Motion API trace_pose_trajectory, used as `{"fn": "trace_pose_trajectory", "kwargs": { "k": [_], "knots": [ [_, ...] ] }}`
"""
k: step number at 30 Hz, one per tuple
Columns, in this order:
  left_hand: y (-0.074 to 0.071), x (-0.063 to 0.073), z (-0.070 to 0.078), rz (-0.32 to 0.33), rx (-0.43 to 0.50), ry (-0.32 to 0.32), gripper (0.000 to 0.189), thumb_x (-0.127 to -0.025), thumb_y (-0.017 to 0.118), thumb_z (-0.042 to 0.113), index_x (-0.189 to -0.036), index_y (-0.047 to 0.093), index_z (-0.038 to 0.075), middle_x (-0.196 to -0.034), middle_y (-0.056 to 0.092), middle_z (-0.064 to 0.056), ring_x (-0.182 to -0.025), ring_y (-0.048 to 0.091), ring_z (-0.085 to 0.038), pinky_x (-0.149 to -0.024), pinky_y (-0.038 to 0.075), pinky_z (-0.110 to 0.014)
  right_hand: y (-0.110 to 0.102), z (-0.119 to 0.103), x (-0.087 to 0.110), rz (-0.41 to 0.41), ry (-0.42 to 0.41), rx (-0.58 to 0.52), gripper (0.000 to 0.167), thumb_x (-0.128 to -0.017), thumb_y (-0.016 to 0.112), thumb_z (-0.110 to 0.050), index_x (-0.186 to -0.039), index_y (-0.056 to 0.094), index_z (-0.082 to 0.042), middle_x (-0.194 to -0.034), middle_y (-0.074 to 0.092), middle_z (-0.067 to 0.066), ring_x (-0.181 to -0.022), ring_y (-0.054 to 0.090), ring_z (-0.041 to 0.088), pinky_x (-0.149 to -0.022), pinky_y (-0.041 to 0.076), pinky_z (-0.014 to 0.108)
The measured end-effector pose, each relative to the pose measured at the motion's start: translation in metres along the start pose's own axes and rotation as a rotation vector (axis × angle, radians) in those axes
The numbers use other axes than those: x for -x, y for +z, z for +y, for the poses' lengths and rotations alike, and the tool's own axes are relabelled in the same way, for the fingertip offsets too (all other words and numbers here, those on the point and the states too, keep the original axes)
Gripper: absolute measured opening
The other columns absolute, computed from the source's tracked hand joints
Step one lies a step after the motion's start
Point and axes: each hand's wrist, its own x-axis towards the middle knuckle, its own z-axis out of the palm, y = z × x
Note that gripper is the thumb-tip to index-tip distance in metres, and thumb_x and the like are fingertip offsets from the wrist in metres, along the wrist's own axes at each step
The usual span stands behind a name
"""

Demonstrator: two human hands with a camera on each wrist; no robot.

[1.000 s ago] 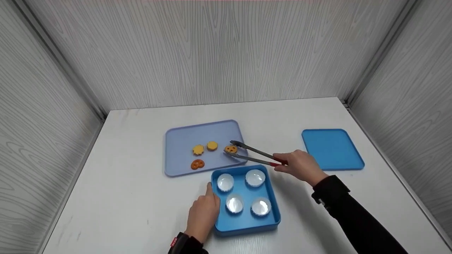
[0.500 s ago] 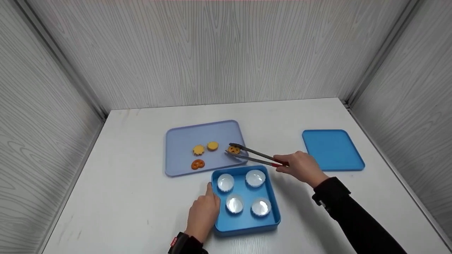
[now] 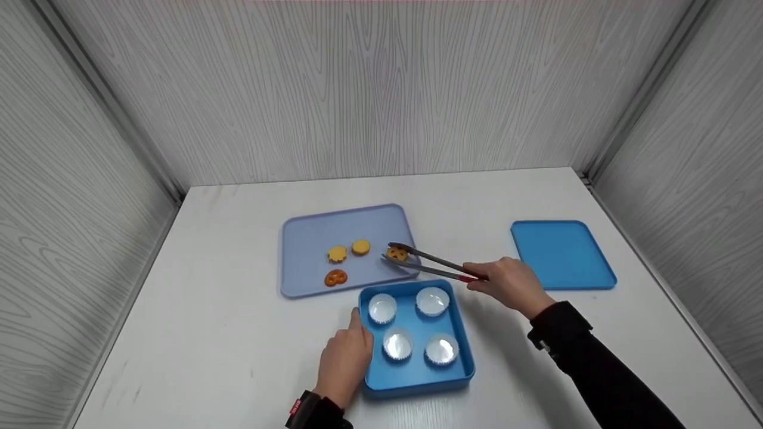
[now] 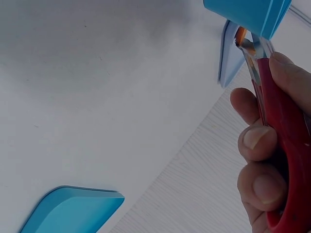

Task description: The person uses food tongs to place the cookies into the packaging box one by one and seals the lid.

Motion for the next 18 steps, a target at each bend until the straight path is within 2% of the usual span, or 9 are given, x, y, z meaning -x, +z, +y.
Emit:
{"fn": "trace_pose_trajectory", "kwargs": {
  "k": [5,11,18],
  "knots": [
    [-0.0014,-0.0013,0.0019,-0.013,0.009,-0.006,0.055,-0.106,0.048,0.024,-0.152,0.042,-0.006,-0.081,0.068,-0.017,-0.065,0.061,-0.019,-0.072,0.056,-0.047,-0.0007,0.0009,0.0013,0.025,-0.006,0.026,0.039,-0.088,0.081,-0.022,-0.126,0.075,-0.016,-0.089,0.077,0.004,-0.071,0.065,0.016,-0.066,0.054,0.036],
    [-0.0025,-0.0034,0.0021,-0.001,0.006,-0.009,0.054,-0.106,0.049,0.024,-0.151,0.043,-0.006,-0.090,0.071,-0.020,-0.075,0.069,-0.025,-0.078,0.057,-0.049,-0.0009,0.0015,0.0016,0.080,-0.026,0.026,0.038,-0.088,0.081,-0.020,-0.125,0.075,-0.016,-0.089,0.078,0.004,-0.071,0.068,0.017,-0.065,0.055,0.036],
    [0.0007,-0.0028,-0.0013,0.001,0.018,0.002,0.053,-0.106,0.048,0.023,-0.150,0.044,-0.007,-0.092,0.072,-0.022,-0.077,0.071,-0.028,-0.077,0.057,-0.050,-0.0071,0.0033,0.0099,0.138,-0.037,0.022,0.039,-0.087,0.082,-0.020,-0.125,0.076,-0.015,-0.087,0.078,0.005,-0.066,0.065,0.014,-0.058,0.048,0.032]
  ]
}}
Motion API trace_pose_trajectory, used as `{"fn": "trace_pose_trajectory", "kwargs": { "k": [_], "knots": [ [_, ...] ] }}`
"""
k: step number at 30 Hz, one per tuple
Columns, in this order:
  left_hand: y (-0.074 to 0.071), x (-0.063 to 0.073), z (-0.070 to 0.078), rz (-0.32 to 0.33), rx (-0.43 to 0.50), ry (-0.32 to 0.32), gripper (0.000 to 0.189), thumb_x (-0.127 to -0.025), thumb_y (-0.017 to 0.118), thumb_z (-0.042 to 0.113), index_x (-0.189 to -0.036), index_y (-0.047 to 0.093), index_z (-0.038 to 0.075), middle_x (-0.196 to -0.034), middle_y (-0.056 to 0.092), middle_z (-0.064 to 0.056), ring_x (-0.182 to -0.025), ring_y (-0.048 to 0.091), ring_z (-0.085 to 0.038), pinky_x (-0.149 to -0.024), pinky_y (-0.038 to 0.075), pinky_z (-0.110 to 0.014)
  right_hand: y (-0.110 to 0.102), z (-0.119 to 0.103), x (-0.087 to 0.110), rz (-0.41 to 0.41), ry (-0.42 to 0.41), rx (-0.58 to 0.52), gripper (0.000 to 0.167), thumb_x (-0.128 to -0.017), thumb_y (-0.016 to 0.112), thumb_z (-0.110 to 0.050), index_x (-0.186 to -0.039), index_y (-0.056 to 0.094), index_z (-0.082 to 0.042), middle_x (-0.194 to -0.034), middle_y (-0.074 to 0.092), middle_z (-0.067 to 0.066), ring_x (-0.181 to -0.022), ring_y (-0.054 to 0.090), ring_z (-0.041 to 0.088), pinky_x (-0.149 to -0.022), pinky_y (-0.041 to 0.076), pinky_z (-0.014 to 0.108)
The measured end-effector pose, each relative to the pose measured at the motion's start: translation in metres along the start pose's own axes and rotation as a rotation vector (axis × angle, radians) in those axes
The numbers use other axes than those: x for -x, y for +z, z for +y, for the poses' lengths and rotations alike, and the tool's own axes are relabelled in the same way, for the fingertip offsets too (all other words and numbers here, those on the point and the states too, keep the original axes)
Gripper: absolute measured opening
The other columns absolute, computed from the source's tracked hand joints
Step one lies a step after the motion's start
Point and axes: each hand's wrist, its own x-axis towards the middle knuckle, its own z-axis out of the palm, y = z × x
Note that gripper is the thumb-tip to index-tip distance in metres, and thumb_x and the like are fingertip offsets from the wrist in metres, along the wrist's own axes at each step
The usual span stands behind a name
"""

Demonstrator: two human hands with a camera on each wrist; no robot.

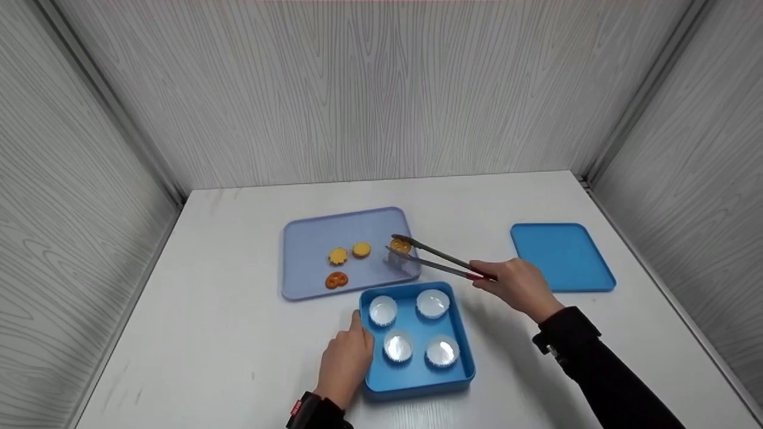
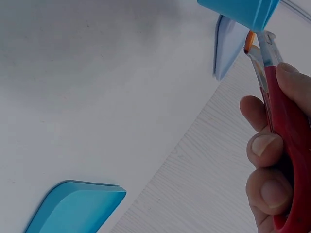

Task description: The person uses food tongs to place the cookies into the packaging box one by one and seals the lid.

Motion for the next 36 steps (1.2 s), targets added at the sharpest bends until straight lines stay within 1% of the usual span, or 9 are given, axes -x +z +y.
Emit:
{"fn": "trace_pose_trajectory", "kwargs": {
  "k": [6,13,18,23,27,29,30,33,36],
  "knots": [
    [0.001,-0.001,0.001,-0.001,-0.001,-0.012,0.053,-0.106,0.049,0.024,-0.150,0.045,-0.005,-0.088,0.071,-0.020,-0.074,0.070,-0.025,-0.078,0.058,-0.049,-0.015,0.000,0.010,0.023,-0.004,-0.016,0.041,-0.087,0.082,-0.019,-0.127,0.074,-0.013,-0.092,0.079,0.006,-0.069,0.068,0.016,-0.059,0.049,0.032],
    [0.001,0.002,0.005,-0.024,0.000,-0.023,0.054,-0.106,0.048,0.026,-0.151,0.043,-0.005,-0.085,0.070,-0.017,-0.073,0.068,-0.022,-0.082,0.057,-0.049,-0.046,-0.001,0.037,0.047,-0.013,-0.021,0.041,-0.085,0.084,-0.015,-0.125,0.076,-0.013,-0.089,0.078,0.005,-0.065,0.062,0.010,-0.056,0.048,0.027],
    [-0.001,0.004,0.007,-0.026,0.000,-0.019,0.055,-0.107,0.048,0.026,-0.152,0.042,-0.005,-0.086,0.071,-0.018,-0.075,0.069,-0.023,-0.083,0.057,-0.049,-0.071,-0.003,0.055,0.030,-0.011,-0.029,0.041,-0.084,0.084,-0.015,-0.125,0.076,-0.013,-0.089,0.078,0.004,-0.065,0.062,0.007,-0.054,0.046,0.023],
    [-0.001,0.003,0.006,-0.012,0.013,-0.004,0.055,-0.107,0.047,0.026,-0.152,0.042,-0.004,-0.082,0.069,-0.016,-0.070,0.066,-0.022,-0.081,0.057,-0.049,-0.091,-0.007,0.067,0.021,-0.052,-0.018,0.038,-0.084,0.083,-0.017,-0.122,0.077,-0.014,-0.084,0.078,0.000,-0.064,0.064,0.005,-0.053,0.046,0.022],
    [0.000,0.002,0.004,-0.006,0.014,0.006,0.055,-0.106,0.048,0.026,-0.152,0.042,-0.005,-0.080,0.068,-0.016,-0.068,0.064,-0.021,-0.078,0.057,-0.049,-0.101,-0.012,0.074,-0.013,-0.085,-0.006,0.038,-0.083,0.084,-0.018,-0.121,0.078,-0.016,-0.082,0.077,-0.004,-0.063,0.062,0.002,-0.051,0.044,0.021],
    [0.000,0.002,0.004,-0.004,0.013,0.008,0.055,-0.106,0.048,0.026,-0.152,0.042,-0.005,-0.080,0.068,-0.016,-0.067,0.064,-0.021,-0.077,0.057,-0.049,-0.105,-0.014,0.076,-0.042,-0.086,0.005,0.038,-0.083,0.084,-0.019,-0.120,0.078,-0.017,-0.082,0.077,-0.006,-0.063,0.062,0.002,-0.051,0.042,0.021],
    [0.000,0.002,0.003,-0.005,0.014,0.007,0.055,-0.106,0.048,0.026,-0.152,0.042,-0.005,-0.080,0.068,-0.016,-0.067,0.064,-0.021,-0.077,0.057,-0.049,-0.107,-0.016,0.077,-0.060,-0.080,0.008,0.038,-0.083,0.084,-0.020,-0.121,0.078,-0.017,-0.082,0.077,-0.006,-0.064,0.063,0.002,-0.051,0.042,0.021],
    [0.002,0.003,0.003,0.026,0.012,0.026,0.054,-0.106,0.049,0.025,-0.150,0.045,-0.005,-0.081,0.069,-0.018,-0.068,0.066,-0.025,-0.073,0.057,-0.050,-0.112,-0.019,0.079,-0.114,-0.059,0.024,0.038,-0.084,0.083,-0.023,-0.121,0.078,-0.018,-0.084,0.077,-0.008,-0.065,0.062,0.001,-0.050,0.040,0.021],
    [0.003,0.003,0.003,0.046,0.005,0.038,0.052,-0.105,0.049,0.023,-0.148,0.047,-0.006,-0.085,0.071,-0.021,-0.070,0.069,-0.028,-0.070,0.057,-0.050,-0.114,-0.022,0.081,-0.153,-0.032,0.043,0.037,-0.085,0.083,-0.024,-0.121,0.078,-0.020,-0.085,0.076,-0.013,-0.063,0.057,-0.003,-0.050,0.039,0.021]
  ]
}}
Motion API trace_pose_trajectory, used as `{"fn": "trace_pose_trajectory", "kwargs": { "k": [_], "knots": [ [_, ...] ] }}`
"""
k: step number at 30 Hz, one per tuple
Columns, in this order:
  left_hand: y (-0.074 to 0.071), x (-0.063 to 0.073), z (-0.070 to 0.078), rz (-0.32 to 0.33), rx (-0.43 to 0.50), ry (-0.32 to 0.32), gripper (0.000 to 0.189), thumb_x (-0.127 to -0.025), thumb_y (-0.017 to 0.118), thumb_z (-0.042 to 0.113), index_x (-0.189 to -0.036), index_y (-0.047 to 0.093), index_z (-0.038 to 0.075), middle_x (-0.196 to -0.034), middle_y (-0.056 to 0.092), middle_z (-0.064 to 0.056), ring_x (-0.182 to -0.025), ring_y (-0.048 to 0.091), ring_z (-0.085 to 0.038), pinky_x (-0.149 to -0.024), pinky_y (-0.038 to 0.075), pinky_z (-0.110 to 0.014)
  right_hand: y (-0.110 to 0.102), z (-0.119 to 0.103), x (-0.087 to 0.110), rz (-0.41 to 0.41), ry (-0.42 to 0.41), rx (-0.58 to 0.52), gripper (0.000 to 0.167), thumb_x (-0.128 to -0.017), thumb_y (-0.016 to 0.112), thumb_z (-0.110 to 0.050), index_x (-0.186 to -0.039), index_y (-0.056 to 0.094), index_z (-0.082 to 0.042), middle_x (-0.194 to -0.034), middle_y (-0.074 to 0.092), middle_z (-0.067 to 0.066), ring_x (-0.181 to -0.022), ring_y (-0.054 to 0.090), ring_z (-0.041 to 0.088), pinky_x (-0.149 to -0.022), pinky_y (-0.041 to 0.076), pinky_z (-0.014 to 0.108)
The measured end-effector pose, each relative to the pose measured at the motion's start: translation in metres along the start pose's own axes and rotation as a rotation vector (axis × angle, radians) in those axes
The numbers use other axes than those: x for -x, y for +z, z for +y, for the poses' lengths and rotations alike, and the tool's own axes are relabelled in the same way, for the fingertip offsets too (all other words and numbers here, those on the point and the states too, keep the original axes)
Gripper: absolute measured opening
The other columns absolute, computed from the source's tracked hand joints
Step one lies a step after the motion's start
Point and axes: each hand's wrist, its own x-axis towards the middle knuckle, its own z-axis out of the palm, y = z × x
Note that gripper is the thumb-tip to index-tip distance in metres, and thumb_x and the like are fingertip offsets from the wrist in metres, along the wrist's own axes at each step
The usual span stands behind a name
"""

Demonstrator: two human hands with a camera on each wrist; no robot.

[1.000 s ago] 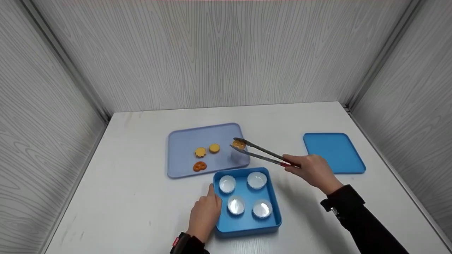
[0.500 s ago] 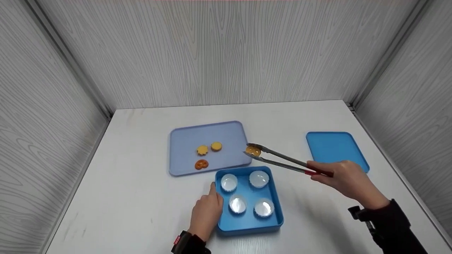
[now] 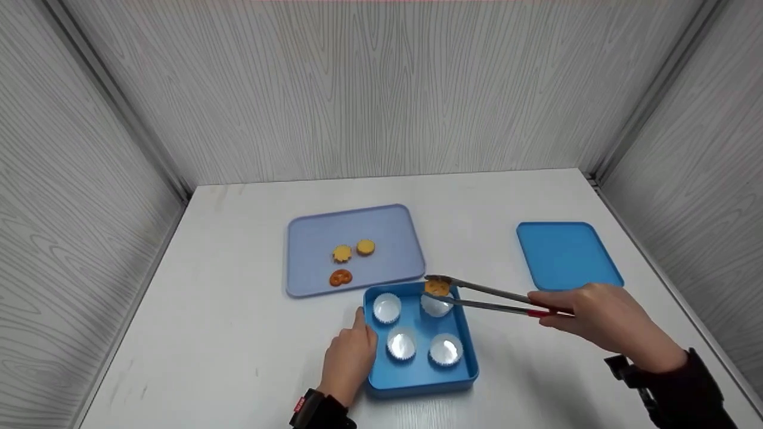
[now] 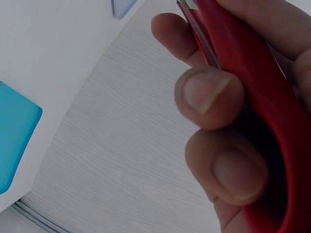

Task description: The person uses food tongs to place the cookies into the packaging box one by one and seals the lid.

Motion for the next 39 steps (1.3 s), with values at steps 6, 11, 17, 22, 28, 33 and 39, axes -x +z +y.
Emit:
{"fn": "trace_pose_trajectory", "kwargs": {
  "k": [6,11,17,22,28,33,39],
  "knots": [
    [0.000,0.000,0.001,-0.002,-0.002,-0.006,0.053,-0.105,0.049,0.024,-0.149,0.047,-0.006,-0.082,0.070,-0.019,-0.067,0.067,-0.025,-0.068,0.056,-0.049,-0.001,-0.006,-0.001,-0.012,0.003,0.050,0.037,-0.083,0.084,-0.024,-0.119,0.078,-0.022,-0.082,0.075,-0.016,-0.061,0.055,-0.003,-0.049,0.037,0.021],
    [-0.001,0.000,0.001,0.001,-0.008,0.001,0.053,-0.105,0.050,0.024,-0.149,0.047,-0.006,-0.080,0.070,-0.018,-0.065,0.066,-0.024,-0.067,0.056,-0.047,0.000,-0.013,-0.004,-0.049,0.009,0.084,0.036,-0.083,0.084,-0.024,-0.118,0.078,-0.021,-0.077,0.072,-0.016,-0.059,0.052,-0.002,-0.048,0.035,0.021],
    [-0.002,-0.001,0.001,-0.023,0.002,-0.019,0.053,-0.106,0.049,0.024,-0.150,0.045,-0.005,-0.078,0.068,-0.017,-0.065,0.065,-0.023,-0.067,0.056,-0.047,0.004,-0.018,-0.007,-0.050,-0.016,0.119,0.036,-0.082,0.085,-0.023,-0.117,0.078,-0.019,-0.076,0.073,-0.013,-0.057,0.052,-0.002,-0.047,0.035,0.020],
    [-0.003,0.000,0.002,-0.029,0.001,-0.019,0.053,-0.106,0.049,0.024,-0.150,0.045,-0.005,-0.079,0.068,-0.017,-0.066,0.065,-0.022,-0.068,0.056,-0.047,0.007,-0.020,-0.008,-0.059,-0.018,0.125,0.037,-0.081,0.086,-0.022,-0.117,0.078,-0.019,-0.075,0.072,-0.014,-0.057,0.051,-0.003,-0.047,0.036,0.019],
    [-0.001,0.001,0.000,0.002,0.008,-0.004,0.052,-0.105,0.049,0.024,-0.149,0.047,-0.005,-0.084,0.070,-0.020,-0.066,0.066,-0.024,-0.066,0.055,-0.048,0.009,-0.021,-0.009,-0.052,-0.027,0.141,0.034,-0.082,0.085,-0.024,-0.115,0.077,-0.023,-0.075,0.071,-0.016,-0.056,0.051,-0.002,-0.046,0.034,0.020],
    [0.001,0.001,-0.001,0.021,0.012,0.010,0.052,-0.105,0.049,0.024,-0.148,0.048,-0.006,-0.084,0.071,-0.021,-0.066,0.066,-0.026,-0.064,0.055,-0.048,0.011,-0.022,-0.010,-0.051,-0.043,0.152,0.032,-0.082,0.085,-0.025,-0.112,0.075,-0.025,-0.074,0.070,-0.018,-0.056,0.050,-0.002,-0.047,0.034,0.021],
    [0.001,-0.001,-0.001,-0.005,0.005,-0.010,0.053,-0.105,0.049,0.024,-0.149,0.046,-0.005,-0.083,0.070,-0.020,-0.066,0.065,-0.024,-0.067,0.055,-0.048,0.012,-0.024,-0.012,-0.066,-0.032,0.159,0.033,-0.081,0.086,-0.024,-0.112,0.075,-0.024,-0.075,0.071,-0.017,-0.057,0.052,-0.001,-0.047,0.035,0.021]
  ]
}}
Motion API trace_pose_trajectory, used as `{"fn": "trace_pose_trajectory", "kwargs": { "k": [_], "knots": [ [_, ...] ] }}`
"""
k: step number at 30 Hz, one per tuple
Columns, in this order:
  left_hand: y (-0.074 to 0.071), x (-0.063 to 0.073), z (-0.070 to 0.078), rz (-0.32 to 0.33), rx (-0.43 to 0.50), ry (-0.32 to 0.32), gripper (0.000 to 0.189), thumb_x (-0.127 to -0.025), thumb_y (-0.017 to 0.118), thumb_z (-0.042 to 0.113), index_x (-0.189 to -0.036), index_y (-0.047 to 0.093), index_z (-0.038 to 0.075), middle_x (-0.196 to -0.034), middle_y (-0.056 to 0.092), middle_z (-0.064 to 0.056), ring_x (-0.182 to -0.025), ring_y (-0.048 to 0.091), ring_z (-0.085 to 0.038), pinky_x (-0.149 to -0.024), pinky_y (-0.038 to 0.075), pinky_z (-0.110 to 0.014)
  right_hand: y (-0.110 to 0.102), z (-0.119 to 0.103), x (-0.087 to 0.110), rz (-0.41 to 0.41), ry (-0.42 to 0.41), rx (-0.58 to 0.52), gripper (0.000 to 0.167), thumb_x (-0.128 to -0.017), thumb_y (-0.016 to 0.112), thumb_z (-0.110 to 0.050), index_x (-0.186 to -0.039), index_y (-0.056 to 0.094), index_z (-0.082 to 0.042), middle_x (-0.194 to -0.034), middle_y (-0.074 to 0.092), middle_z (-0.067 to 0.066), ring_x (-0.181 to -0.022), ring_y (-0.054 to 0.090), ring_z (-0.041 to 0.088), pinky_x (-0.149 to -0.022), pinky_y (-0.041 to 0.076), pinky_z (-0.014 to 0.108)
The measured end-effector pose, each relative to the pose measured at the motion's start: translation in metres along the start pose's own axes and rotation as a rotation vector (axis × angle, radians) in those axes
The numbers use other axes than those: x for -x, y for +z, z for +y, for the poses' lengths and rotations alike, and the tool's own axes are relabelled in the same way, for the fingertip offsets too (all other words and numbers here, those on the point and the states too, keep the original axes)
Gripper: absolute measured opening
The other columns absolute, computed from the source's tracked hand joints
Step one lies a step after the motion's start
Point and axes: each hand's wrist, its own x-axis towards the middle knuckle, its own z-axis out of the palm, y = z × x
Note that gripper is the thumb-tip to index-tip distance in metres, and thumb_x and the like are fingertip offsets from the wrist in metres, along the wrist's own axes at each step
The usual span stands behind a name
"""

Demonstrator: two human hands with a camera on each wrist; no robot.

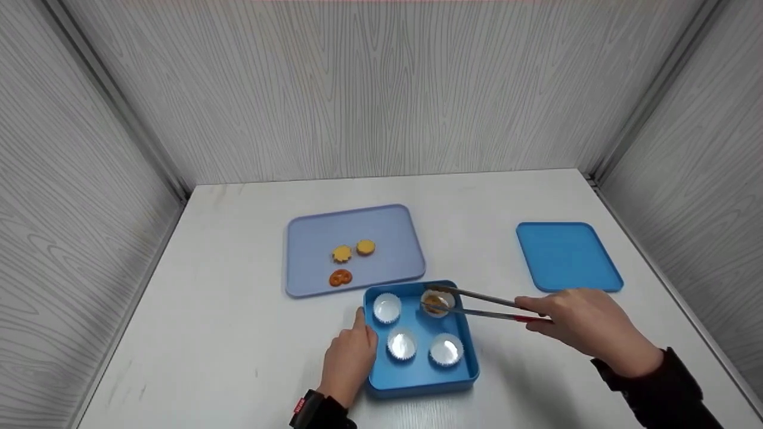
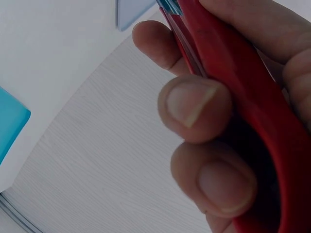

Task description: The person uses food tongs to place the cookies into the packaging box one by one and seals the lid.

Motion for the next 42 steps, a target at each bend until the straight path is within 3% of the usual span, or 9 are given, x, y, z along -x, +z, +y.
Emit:
{"fn": "trace_pose_trajectory", "kwargs": {
  "k": [15,22,32,42],
  "knots": [
    [0.000,0.000,0.001,-0.033,-0.001,-0.023,0.053,-0.106,0.048,0.025,-0.151,0.044,-0.004,-0.083,0.070,-0.018,-0.067,0.065,-0.022,-0.070,0.056,-0.047,-0.004,0.006,0.008,0.040,-0.010,-0.072,0.043,-0.081,0.086,-0.023,-0.122,0.077,-0.018,-0.086,0.077,-0.010,-0.069,0.067,0.007,-0.053,0.044,0.021],
    [0.001,0.002,-0.001,0.020,0.021,0.023,0.052,-0.105,0.050,0.022,-0.148,0.047,-0.006,-0.086,0.071,-0.021,-0.069,0.069,-0.028,-0.067,0.055,-0.049,-0.006,0.007,0.008,0.115,-0.021,-0.113,0.046,-0.079,0.087,-0.021,-0.124,0.077,-0.018,-0.087,0.078,-0.007,-0.067,0.066,0.004,-0.051,0.043,0.020],
    [0.000,0.001,0.001,-0.006,0.015,0.005,0.053,-0.105,0.048,0.024,-0.149,0.046,-0.005,-0.087,0.071,-0.020,-0.070,0.068,-0.026,-0.070,0.056,-0.050,0.002,0.007,-0.008,0.106,0.035,-0.163,0.044,-0.084,0.084,-0.022,-0.127,0.075,-0.016,-0.089,0.078,-0.002,-0.062,0.057,0.002,-0.051,0.042,0.021],
    [-0.001,0.000,0.001,-0.036,0.016,-0.022,0.054,-0.106,0.048,0.025,-0.151,0.044,-0.004,-0.085,0.071,-0.018,-0.067,0.065,-0.023,-0.069,0.055,-0.049,0.015,0.007,-0.032,0.146,0.001,-0.179,0.042,-0.086,0.083,-0.019,-0.126,0.074,-0.011,-0.093,0.078,0.001,-0.068,0.066,0.007,-0.059,0.052,0.025]
  ]
}}
